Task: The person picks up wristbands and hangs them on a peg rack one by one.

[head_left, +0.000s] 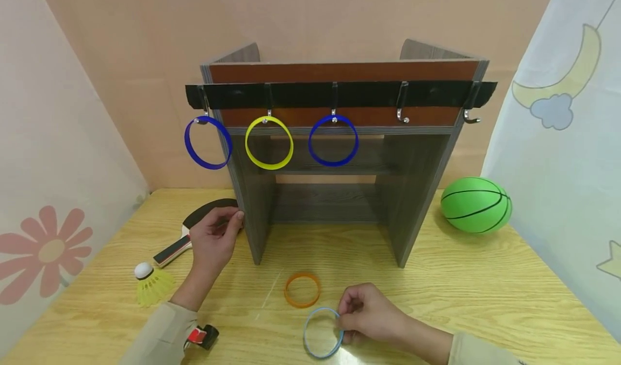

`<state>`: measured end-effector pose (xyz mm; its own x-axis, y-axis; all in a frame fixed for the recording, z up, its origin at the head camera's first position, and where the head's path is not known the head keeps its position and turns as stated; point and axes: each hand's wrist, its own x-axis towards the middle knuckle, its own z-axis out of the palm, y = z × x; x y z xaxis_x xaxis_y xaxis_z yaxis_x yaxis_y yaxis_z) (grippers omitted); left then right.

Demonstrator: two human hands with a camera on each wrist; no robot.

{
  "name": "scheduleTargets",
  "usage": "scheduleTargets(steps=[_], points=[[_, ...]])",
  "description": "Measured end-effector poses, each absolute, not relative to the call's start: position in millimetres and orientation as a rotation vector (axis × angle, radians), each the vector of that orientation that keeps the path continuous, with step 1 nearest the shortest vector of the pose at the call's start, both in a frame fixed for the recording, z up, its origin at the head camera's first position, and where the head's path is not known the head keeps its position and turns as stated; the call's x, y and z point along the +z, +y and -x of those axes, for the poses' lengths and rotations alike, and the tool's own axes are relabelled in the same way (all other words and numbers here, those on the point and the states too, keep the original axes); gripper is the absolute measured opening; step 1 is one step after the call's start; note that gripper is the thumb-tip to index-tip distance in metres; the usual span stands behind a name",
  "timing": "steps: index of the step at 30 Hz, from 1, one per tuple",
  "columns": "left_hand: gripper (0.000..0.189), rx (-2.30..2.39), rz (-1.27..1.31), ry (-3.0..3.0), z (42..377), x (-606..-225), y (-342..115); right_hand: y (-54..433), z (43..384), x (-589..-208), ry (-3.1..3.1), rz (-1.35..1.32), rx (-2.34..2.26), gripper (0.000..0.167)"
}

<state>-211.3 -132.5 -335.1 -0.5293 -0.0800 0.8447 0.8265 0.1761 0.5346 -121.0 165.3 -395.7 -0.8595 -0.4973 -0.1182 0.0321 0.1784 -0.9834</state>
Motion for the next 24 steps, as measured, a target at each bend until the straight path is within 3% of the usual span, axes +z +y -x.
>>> scheduleTargets(steps=[11,24], points=[[0.007,-1.471,0.717,-1.670,211,-334,-132,196,118,-381,1.911,0.461,-1.820,0.016],[0.010,-1.456,0.723,-1.683,212,-335,-134,223,124,-341,1.971,0.595,-1.923,0.006]])
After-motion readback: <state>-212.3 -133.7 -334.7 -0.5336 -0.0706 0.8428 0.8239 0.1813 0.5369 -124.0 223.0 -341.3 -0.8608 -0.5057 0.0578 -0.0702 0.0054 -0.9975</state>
